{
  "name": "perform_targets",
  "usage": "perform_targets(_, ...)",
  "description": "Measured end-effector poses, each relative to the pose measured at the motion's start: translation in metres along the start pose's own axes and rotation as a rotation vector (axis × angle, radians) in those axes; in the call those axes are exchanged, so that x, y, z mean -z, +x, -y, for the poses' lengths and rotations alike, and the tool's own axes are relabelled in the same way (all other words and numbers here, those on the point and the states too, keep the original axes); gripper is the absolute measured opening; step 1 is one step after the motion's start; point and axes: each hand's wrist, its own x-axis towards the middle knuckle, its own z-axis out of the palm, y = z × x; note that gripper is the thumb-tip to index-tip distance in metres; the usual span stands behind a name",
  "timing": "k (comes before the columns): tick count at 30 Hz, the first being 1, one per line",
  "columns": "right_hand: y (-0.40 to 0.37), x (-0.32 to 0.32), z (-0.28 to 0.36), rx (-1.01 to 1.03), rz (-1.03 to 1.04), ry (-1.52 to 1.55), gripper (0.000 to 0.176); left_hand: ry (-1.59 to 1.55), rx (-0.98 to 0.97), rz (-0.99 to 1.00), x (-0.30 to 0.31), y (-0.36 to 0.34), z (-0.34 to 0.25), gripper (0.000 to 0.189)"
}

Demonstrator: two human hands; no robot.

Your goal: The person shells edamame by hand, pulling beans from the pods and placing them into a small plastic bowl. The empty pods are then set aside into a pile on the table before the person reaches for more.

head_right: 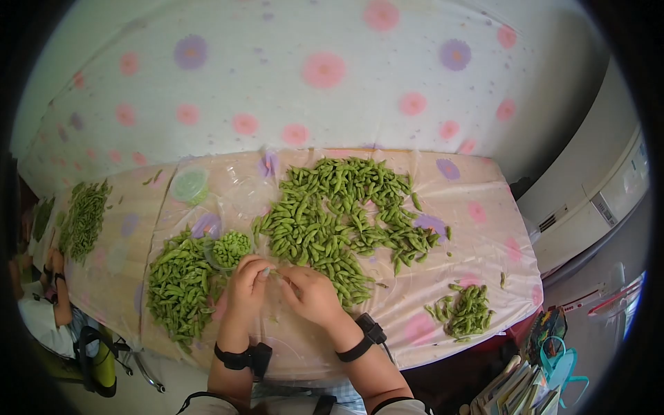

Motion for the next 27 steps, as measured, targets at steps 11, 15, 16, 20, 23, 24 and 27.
perform_targets(11,-0.0024,-0.0007,-0.0027,0.026,0.007,-0.104,0.02,0.162,0.029,0.108,0.0011,-0.0014,-0.0025,0.02)
perform_targets(15,-0.0023,-0.0018,-0.0037,0.002,0.035,-0.137,0.021,0.25,-0.065,0.137,0.0024,-0.0003,-0.0029,0.027)
perform_targets(16,-0.0023,-0.0017,-0.0032,0.0,0.034,-0.139,0.021,0.248,-0.065,0.139,0.0024,0.0,-0.0036,0.027)
perform_targets(20,-0.0041,-0.0029,-0.0045,-0.026,0.096,-0.169,0.022,0.254,-0.066,0.163,0.0031,0.001,-0.0062,0.025)
perform_targets(23,-0.0045,-0.0022,-0.0074,-0.039,0.143,-0.163,0.022,0.254,-0.065,0.167,0.0019,0.0009,-0.0056,0.025)
perform_targets(24,-0.0044,-0.0016,-0.0081,-0.043,0.177,-0.163,0.022,0.252,-0.067,0.163,0.0014,0.0009,-0.0052,0.025)
perform_targets(27,-0.0051,-0.0035,-0.0086,-0.055,0.162,-0.152,0.019,0.224,-0.069,0.163,0.0006,0.0007,-0.0051,0.024)
